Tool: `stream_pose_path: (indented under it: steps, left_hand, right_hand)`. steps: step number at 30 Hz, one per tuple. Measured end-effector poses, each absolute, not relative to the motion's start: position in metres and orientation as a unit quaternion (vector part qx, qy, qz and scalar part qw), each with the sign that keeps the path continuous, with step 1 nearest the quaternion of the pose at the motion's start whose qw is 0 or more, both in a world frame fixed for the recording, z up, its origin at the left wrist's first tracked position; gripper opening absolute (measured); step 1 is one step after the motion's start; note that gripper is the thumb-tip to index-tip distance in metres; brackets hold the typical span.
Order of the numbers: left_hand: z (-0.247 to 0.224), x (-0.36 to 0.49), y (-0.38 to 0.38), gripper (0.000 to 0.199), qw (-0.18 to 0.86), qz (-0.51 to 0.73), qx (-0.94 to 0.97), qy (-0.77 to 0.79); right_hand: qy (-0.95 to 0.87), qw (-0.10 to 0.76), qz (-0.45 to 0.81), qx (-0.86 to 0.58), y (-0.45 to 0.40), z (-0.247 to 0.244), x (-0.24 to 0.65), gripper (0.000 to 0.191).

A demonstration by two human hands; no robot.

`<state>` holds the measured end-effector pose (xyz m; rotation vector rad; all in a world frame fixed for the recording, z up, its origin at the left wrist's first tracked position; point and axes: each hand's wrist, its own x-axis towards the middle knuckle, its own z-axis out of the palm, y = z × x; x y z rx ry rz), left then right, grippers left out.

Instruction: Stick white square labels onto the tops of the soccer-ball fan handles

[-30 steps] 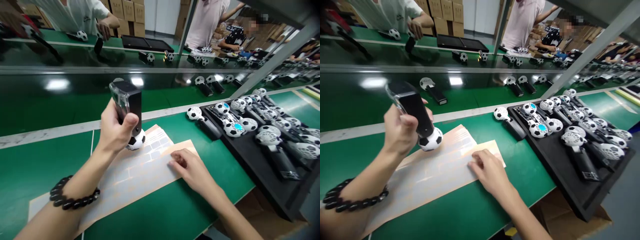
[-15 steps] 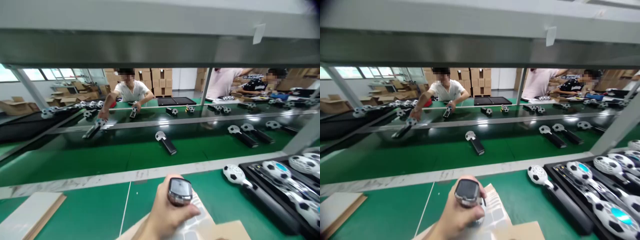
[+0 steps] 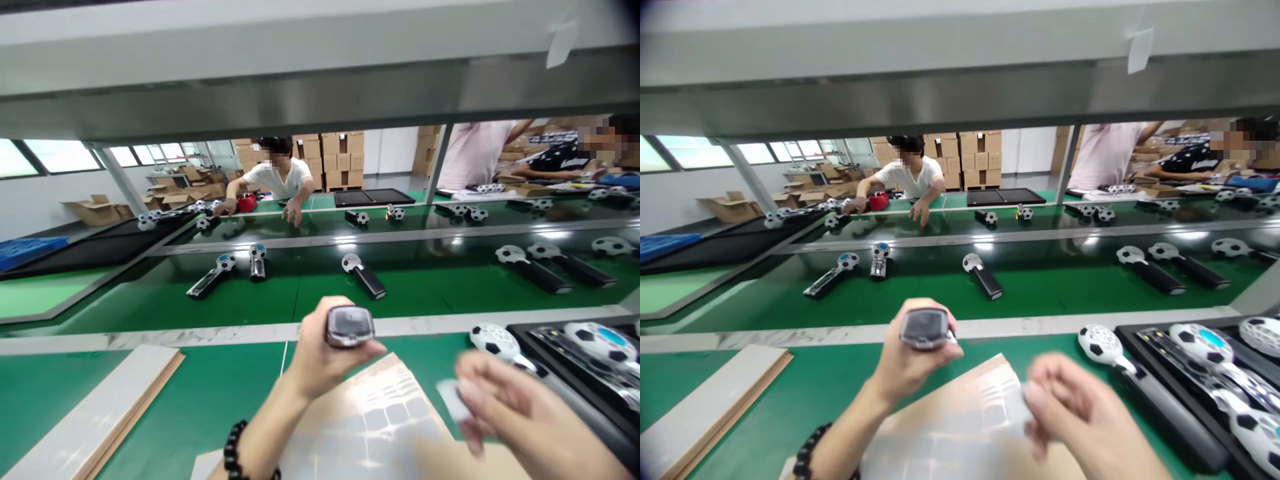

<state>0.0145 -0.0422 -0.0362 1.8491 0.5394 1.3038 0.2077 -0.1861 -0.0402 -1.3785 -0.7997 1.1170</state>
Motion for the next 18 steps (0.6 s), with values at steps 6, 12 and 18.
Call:
stream_pose_path:
  steps: [6,12,18]
  left_hand:
    - [-0.008,-0.013,-0.023,0.033,0.113,0.529,0.827,0.152]
    - [-0.006,-0.013,-0.021,0.027,0.004,0.514,0.851,0.108]
    - [-0.007,-0.01,-0.021,0.027,-0.022,0.506,0.855,0.109]
  right_hand:
    - [-0.494,0.599,0.378,-0.504,-0.14,0.04,0.161,0.017]
    - [-0.525,0.601,0.344,-0.495,-0.132,0.043,0.139,0.01]
    - [-0.51,0.598,0.355,-0.506,-0.131,0.042,0.144,0.011]
